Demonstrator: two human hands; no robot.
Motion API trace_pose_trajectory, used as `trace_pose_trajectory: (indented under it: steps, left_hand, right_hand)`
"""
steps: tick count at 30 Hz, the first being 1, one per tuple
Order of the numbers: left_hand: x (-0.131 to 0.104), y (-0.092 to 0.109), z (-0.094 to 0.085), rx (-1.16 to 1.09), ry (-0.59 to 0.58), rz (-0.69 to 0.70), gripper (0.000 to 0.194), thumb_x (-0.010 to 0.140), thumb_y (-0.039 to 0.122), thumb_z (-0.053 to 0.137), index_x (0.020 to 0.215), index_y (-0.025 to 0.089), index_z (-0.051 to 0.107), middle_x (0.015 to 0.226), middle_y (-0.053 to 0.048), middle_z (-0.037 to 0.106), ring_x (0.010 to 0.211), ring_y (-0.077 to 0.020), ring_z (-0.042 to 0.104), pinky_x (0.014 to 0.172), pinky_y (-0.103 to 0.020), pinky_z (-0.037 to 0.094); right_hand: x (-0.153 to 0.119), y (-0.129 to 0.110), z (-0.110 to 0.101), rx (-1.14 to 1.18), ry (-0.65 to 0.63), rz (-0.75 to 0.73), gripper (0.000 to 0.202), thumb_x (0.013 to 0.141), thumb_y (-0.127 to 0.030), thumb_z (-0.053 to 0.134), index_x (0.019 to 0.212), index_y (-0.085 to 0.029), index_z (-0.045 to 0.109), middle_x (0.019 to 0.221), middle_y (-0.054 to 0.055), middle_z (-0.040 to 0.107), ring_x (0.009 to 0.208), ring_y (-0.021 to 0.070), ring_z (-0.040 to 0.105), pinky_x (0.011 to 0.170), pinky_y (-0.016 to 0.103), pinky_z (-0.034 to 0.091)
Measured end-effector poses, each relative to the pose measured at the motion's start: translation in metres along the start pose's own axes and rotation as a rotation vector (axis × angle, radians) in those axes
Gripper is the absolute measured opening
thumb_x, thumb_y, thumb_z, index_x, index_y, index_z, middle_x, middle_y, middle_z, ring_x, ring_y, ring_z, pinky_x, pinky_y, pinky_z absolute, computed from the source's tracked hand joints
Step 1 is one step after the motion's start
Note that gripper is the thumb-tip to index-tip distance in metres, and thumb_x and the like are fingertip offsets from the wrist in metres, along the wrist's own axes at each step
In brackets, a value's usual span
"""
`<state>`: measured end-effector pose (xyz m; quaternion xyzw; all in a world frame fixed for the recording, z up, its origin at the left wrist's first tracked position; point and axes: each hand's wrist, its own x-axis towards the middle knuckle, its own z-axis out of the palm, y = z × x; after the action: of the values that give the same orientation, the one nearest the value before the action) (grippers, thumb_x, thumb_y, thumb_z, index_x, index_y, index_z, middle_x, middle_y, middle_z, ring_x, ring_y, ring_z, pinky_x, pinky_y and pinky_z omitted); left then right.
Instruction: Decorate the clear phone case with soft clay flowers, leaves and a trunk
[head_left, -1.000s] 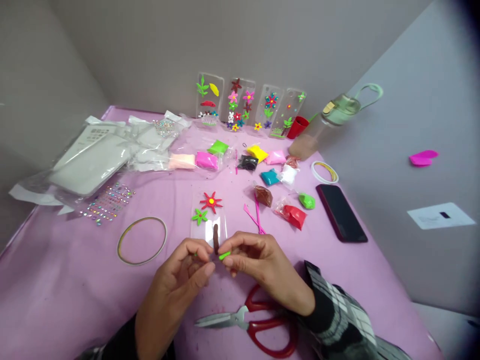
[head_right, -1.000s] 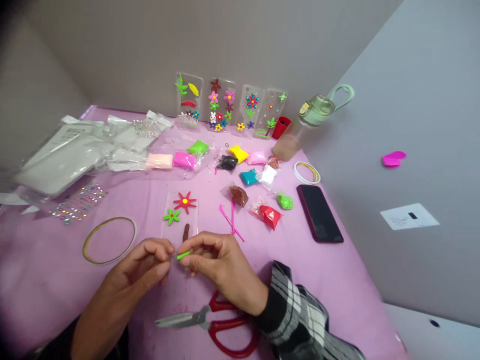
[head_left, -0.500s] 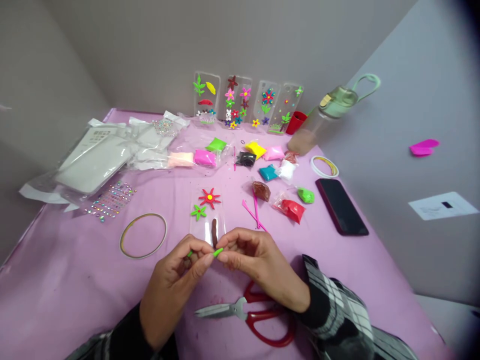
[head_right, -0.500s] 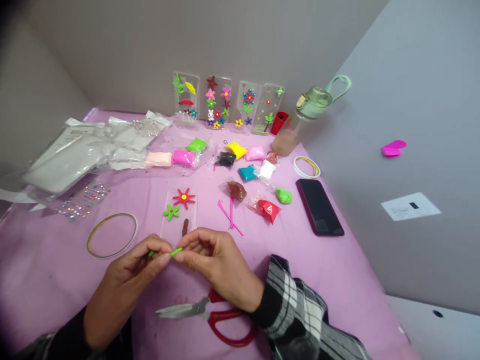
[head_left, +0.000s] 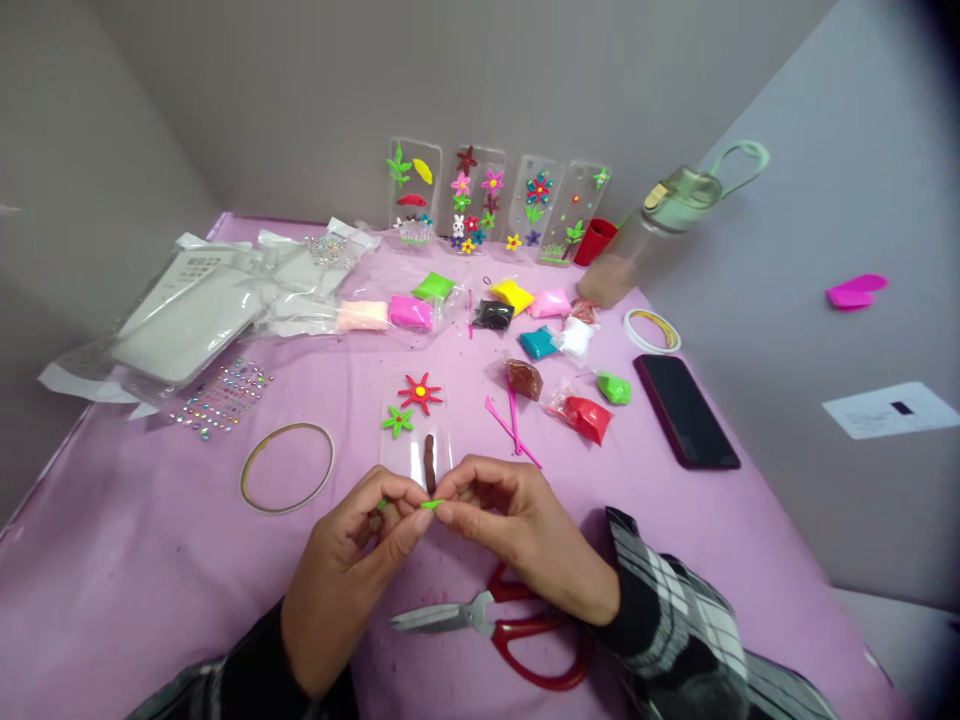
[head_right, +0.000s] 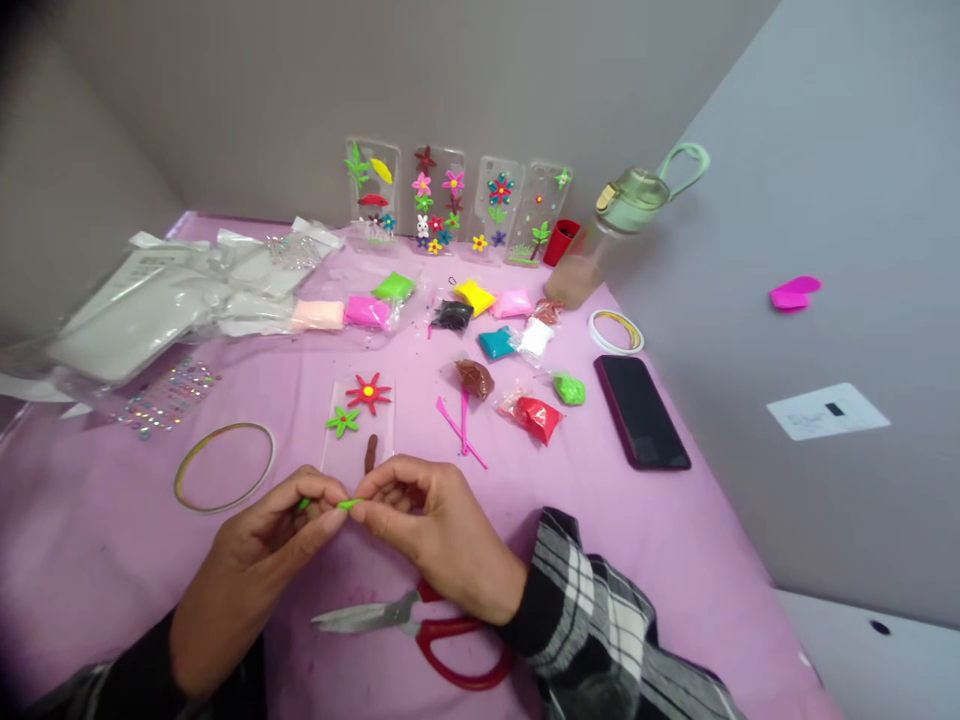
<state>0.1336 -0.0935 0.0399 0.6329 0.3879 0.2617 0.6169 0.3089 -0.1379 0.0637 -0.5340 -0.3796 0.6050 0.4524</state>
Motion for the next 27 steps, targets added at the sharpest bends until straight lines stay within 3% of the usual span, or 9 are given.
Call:
trace_pose_trajectory:
  steps: [4, 8, 15, 27]
  left_hand:
    - [0.0010, -0.0014, 0.0012, 0.015, 0.006, 0.012, 0.015, 0.094, 0.032, 0.055, 0.083, 0.025, 0.061, 0.079, 0.004, 0.055, 0.073, -0.0129, 0.049, 0.067, -0.023, 0.039]
    - [0.0002, -0.0035, 0.0020, -0.002, 0.067, 0.008, 0.005, 0.090, 0.030, 0.062, 0.094, 0.028, 0.063, 0.073, 0.007, 0.051, 0.062, -0.0102, 0.047, 0.059, -0.021, 0.039]
    - [-0.0006, -0.0006, -0.0001, 0.192, 0.154, 0.260, 0.015, 0.091, 0.017, 0.061, 0.096, 0.029, 0.069, 0.077, 0.004, 0.053, 0.065, -0.0110, 0.051, 0.063, -0.022, 0.041]
    - [-0.0029, -0.0021, -0.0027, 0.295, 0.146, 0.297, 0.016, 0.091, 0.016, 0.061, 0.096, 0.029, 0.068, 0.082, 0.003, 0.057, 0.066, -0.0116, 0.053, 0.060, -0.022, 0.042]
  right_hand:
    - [-0.0004, -0.0016, 0.0007, -0.029, 0.001, -0.014, 0.025, 0.079, -0.039, 0.077, 0.082, -0.016, 0.069, 0.068, -0.003, 0.055, 0.065, 0.0109, 0.044, 0.061, 0.025, 0.035]
    - [0.0004, -0.0013, -0.0001, 0.010, 0.019, -0.008, 0.026, 0.079, -0.040, 0.077, 0.080, -0.016, 0.069, 0.068, -0.003, 0.056, 0.064, 0.0103, 0.045, 0.060, 0.024, 0.035]
    - [0.0018, 0.0014, -0.0006, 0.087, 0.013, 0.003, 0.027, 0.075, -0.039, 0.081, 0.079, -0.015, 0.069, 0.067, -0.004, 0.057, 0.063, 0.0090, 0.046, 0.060, 0.023, 0.037]
    - [0.0022, 0.0000, -0.0029, 0.090, -0.039, 0.017, 0.026, 0.076, -0.038, 0.080, 0.080, -0.014, 0.071, 0.068, -0.003, 0.061, 0.062, 0.0093, 0.050, 0.062, 0.023, 0.041]
